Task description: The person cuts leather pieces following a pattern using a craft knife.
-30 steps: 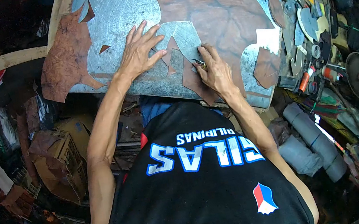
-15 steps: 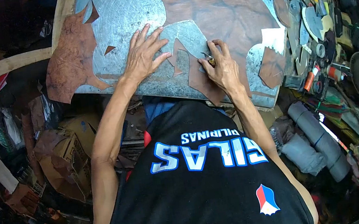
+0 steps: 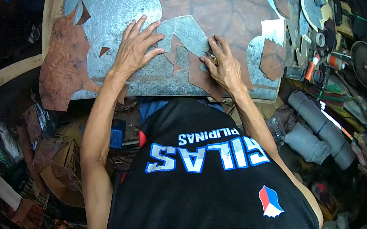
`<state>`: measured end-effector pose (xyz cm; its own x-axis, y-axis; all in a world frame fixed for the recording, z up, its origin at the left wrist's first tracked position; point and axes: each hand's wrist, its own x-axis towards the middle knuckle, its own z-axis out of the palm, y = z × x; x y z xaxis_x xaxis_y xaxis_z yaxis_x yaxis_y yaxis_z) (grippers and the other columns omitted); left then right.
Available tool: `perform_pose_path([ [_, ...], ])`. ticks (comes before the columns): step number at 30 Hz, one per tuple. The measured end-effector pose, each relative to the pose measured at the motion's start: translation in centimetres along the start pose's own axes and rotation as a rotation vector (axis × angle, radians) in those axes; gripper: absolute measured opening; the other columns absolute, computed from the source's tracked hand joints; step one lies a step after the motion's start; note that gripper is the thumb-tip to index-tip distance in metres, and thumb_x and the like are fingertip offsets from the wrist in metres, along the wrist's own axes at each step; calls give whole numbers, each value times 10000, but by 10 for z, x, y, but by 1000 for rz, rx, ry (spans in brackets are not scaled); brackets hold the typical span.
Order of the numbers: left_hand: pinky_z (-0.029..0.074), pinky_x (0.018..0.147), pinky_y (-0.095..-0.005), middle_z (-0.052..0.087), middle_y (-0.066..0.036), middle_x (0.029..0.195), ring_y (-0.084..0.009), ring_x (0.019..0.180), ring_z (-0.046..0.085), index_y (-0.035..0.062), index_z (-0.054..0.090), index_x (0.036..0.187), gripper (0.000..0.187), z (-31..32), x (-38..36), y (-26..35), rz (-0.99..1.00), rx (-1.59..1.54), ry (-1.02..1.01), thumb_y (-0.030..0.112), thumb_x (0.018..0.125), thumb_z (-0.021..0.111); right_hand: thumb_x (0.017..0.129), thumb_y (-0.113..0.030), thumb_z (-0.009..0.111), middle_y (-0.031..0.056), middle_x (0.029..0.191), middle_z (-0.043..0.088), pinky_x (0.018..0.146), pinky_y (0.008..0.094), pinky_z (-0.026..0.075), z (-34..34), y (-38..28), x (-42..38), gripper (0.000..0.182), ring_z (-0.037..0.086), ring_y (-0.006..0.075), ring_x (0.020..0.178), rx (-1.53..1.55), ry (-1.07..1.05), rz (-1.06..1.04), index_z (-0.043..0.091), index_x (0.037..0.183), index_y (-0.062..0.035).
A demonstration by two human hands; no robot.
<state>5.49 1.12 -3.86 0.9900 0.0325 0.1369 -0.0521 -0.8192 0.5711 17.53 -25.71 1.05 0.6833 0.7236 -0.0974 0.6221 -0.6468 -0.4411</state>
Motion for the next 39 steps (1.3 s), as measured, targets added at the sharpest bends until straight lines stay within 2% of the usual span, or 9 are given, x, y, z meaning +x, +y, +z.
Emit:
perform_pose_path([
  [14, 240, 1138, -532, 501, -66, 1433, -367, 1399, 330, 137, 688, 1155, 394, -5, 2, 0, 55, 19, -26, 362, 833, 716, 834, -431, 714, 204, 1442, 426, 781, 486, 555, -25, 26, -63, 647, 655, 405, 985, -114, -86, 89, 512, 1357, -107],
  [17, 246, 1125, -537, 513, -82, 1422, -377, 1393, 343, 128, 687, 1144, 373, -7, 5, 1, 68, 28, -22, 327, 831, 724, 860, -430, 686, 214, 1432, 434, 788, 494, 548, -37, 50, -59, 620, 652, 419, 978, -34, -66, 261, 511, 1357, -104],
  [23, 242, 1128, -533, 525, -82, 1414, -367, 1390, 351, 119, 691, 1142, 378, -8, 6, 4, 77, 63, -20, 327, 829, 729, 896, -397, 644, 258, 1377, 455, 759, 525, 546, -36, 96, -3, 510, 623, 470, 997, -152, 220, 335, 539, 1297, -100],
  [27, 240, 1131, -526, 530, -82, 1408, -363, 1392, 348, 107, 691, 1140, 380, -7, 6, 3, 83, 77, -16, 321, 829, 728, 903, -303, 649, 256, 1304, 516, 676, 460, 575, -38, 83, 9, 405, 665, 395, 917, -24, 319, 400, 566, 1253, -118],
  [29, 240, 1130, -528, 531, -82, 1406, -366, 1391, 349, 109, 693, 1135, 375, -8, 6, 3, 84, 77, -16, 320, 827, 729, 878, -283, 665, 187, 1020, 682, 759, 413, 555, -38, 42, -3, 396, 678, 338, 890, 127, 136, 327, 616, 1220, -90],
  [30, 240, 1130, -529, 533, -83, 1403, -369, 1390, 349, 111, 696, 1130, 371, -8, 6, 4, 85, 71, -13, 320, 826, 731, 883, -294, 656, 194, 1046, 678, 778, 421, 551, -28, 29, -11, 395, 677, 345, 902, 90, 91, 236, 616, 1216, -85],
  [33, 246, 1125, -539, 536, -84, 1398, -376, 1388, 348, 113, 689, 1135, 376, -6, 6, 2, 82, 54, -10, 328, 828, 726, 870, -337, 683, 181, 1097, 671, 820, 444, 532, -5, -6, -21, 479, 652, 369, 983, 44, -116, 297, 577, 1266, -90],
  [36, 253, 1122, -547, 530, -85, 1402, -379, 1387, 349, 117, 667, 1169, 415, -7, 6, 1, 59, 48, -38, 346, 827, 723, 854, -325, 697, 182, 962, 651, 713, 496, 530, 13, -10, -24, 533, 652, 388, 871, 92, 99, 233, 512, 1305, -111],
  [39, 247, 1129, -558, 522, -83, 1409, -376, 1391, 342, 124, 636, 1215, 468, -5, 3, -1, 65, 68, -21, 374, 828, 718, 848, -348, 708, 185, 1015, 656, 732, 487, 534, 12, -11, -21, 547, 655, 386, 899, 84, 53, 292, 529, 1304, -104],
])
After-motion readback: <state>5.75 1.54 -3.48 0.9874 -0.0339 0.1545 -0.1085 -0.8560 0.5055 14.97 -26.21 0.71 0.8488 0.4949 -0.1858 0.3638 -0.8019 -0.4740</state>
